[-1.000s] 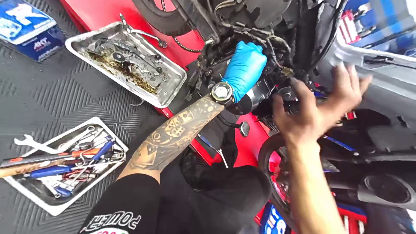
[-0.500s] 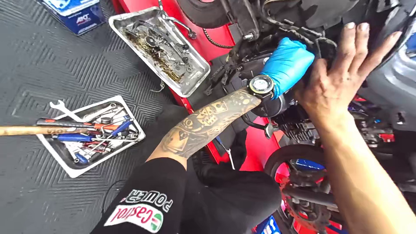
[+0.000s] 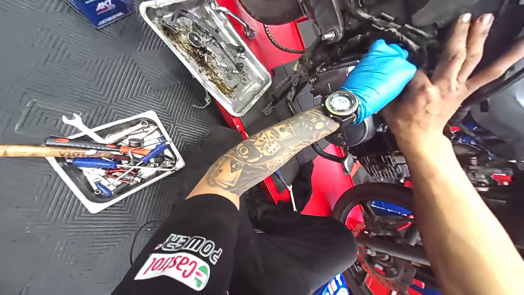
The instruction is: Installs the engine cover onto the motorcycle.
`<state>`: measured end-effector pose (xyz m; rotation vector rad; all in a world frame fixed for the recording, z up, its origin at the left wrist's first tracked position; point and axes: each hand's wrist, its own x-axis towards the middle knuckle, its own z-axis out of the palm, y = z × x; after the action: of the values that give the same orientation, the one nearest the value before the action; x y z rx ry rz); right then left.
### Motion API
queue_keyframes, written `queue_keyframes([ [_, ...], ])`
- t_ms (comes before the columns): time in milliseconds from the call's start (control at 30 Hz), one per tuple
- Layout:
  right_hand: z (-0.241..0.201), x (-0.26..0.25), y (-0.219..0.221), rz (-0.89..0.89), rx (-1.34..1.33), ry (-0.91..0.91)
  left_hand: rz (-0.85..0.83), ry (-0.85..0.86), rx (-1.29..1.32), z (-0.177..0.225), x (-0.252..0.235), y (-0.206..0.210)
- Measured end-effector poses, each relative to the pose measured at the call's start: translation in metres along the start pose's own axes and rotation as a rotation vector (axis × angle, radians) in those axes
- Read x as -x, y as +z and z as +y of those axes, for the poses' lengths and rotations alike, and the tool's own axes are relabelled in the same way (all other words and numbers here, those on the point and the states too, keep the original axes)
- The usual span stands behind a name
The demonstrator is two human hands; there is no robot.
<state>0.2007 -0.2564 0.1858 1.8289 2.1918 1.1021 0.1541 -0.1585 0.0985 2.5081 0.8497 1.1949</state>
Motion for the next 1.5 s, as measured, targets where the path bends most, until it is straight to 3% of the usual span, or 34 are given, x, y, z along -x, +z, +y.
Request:
queue_keyframes([
  [100, -0.001, 0.0, -0.003, 0.001, 0.025, -0.018, 0.084, 0.053, 0.07, -0.003, 0.014, -0.018],
  [200, 0.004, 0.0, -0.006, -0.027, 0.016, -0.047, -0.239, 0.033, 0.177, -0.001, 0.031, -0.091],
  [233, 0.007, 0.001, -0.005, -0.034, 0.018, -0.064, -0.243, 0.01, 0.22, -0.003, 0.036, -0.099],
  [300, 0.012, 0.001, -0.006, -0.059, 0.019, -0.099, -0.101, -0.106, 0.326, -0.013, 0.047, -0.105],
  [467, 0.016, 0.0, -0.007, -0.098, 0.024, -0.136, 0.496, -0.598, 0.723, -0.061, 0.087, -0.12],
  [533, 0.017, 0.0, -0.008, -0.12, 0.031, -0.133, 0.706, -0.761, 0.803, -0.078, 0.109, -0.109],
  [633, 0.013, -0.002, -0.012, -0.191, 0.048, -0.112, 0.838, -0.978, 0.866, -0.093, 0.138, -0.075],
  [767, 0.012, -0.003, -0.012, -0.247, 0.095, -0.109, 0.793, -1.252, 1.004, -0.085, 0.161, -0.04],
  [867, 0.009, -0.003, -0.011, -0.278, 0.126, -0.103, 0.754, -1.358, 1.057, -0.075, 0.167, -0.021],
  [1100, 0.01, -0.005, -0.011, -0.236, 0.183, -0.155, 0.612, -1.387, 1.04, -0.06, 0.19, 0.013],
  [1500, 0.01, -0.007, -0.007, -0.204, 0.208, -0.177, 0.502, -1.561, 1.096, -0.071, 0.206, 0.055],
])
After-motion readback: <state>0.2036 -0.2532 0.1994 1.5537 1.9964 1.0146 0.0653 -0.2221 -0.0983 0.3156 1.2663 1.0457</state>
